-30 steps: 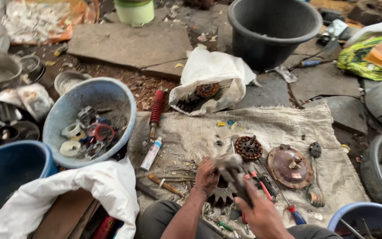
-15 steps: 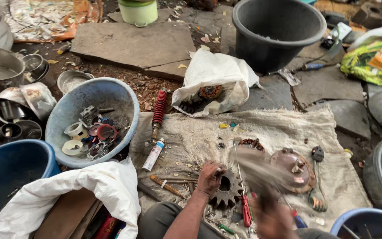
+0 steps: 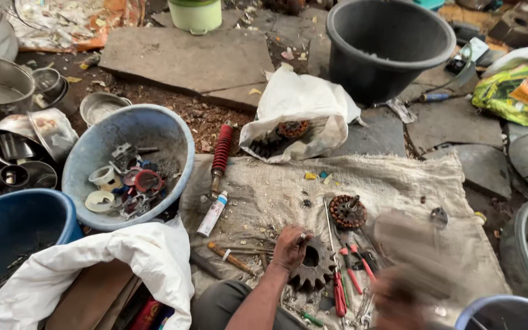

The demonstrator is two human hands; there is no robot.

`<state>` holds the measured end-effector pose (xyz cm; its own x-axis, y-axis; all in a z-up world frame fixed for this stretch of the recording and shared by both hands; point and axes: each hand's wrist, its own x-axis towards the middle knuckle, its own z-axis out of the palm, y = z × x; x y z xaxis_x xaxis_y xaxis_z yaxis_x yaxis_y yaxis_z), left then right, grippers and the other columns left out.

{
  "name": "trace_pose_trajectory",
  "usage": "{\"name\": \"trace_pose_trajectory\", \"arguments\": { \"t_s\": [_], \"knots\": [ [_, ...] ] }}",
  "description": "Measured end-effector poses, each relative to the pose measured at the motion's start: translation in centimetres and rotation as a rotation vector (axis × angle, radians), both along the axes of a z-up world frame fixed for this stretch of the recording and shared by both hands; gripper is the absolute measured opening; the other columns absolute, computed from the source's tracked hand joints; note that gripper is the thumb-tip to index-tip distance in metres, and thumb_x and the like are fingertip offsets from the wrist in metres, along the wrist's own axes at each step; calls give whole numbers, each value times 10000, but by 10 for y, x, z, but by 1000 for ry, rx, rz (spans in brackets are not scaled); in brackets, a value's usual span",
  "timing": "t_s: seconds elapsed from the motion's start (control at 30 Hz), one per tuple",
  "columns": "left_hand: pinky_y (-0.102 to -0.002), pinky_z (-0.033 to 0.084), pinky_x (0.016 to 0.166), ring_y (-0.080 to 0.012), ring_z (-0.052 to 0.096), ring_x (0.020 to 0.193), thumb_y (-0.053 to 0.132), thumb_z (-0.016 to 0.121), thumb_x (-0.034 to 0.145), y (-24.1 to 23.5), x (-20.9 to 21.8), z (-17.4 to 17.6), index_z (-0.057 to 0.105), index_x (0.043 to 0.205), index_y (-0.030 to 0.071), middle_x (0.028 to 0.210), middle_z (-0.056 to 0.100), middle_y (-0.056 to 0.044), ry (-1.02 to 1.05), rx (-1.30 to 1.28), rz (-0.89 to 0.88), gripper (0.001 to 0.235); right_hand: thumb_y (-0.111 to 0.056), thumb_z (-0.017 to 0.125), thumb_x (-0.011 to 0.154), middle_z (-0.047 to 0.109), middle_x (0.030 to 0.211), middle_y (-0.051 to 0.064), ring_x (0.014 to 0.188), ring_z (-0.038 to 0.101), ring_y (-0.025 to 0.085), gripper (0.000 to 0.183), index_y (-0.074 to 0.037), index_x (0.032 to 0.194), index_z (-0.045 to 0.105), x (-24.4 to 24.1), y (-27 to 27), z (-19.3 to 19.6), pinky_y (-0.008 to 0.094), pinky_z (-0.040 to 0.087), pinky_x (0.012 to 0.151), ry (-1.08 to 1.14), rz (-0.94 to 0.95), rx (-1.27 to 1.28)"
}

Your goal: The person sits on the ground and uses a hammer and chisel to remove a metal ring from a clutch assembly. They then use a screwdriver to adjust small components within the assembly and continue hammering to separate parts.

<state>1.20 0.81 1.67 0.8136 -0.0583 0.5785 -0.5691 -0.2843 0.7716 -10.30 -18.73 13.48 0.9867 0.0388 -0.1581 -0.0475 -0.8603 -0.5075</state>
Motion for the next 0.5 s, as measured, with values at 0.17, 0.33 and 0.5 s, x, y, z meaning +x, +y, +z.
{"name": "trace_pose_trajectory", "arguments": {
  "t_s": [0.17, 0.33, 0.5],
  "knots": [
    [-445, 577, 885, -261, 717, 976, 321, 632, 1063, -5, -14, 4, 723, 1008, 151, 997, 753, -82, -194, 25, 117, 201, -378, 663, 970, 734, 1138, 209, 1045, 698, 337, 737, -81, 1590, 399, 22, 2, -3, 479, 540, 887, -359, 304, -74],
    [-422, 556, 757, -269, 681, 924, 261, 597, 1050, -4, -6, -13, 684, 982, 87, 982, 698, -121, 155, -231, -100, 207, -441, 691, 931, 706, 1079, 180, 981, 692, 296, 571, -52, 1325, 552, 2, -35, 37, 462, 550, 774, -533, 125, 298],
    [-404, 592, 870, -235, 702, 866, 241, 648, 1059, -3, -5, -23, 675, 888, 137, 869, 716, -61, 27, 12, 27, 202, -519, 615, 1013, 657, 830, 116, 795, 647, 261, 471, -59, 1087, 543, -15, -49, 45, 427, 519, 781, -237, -21, 668]
  ]
}}
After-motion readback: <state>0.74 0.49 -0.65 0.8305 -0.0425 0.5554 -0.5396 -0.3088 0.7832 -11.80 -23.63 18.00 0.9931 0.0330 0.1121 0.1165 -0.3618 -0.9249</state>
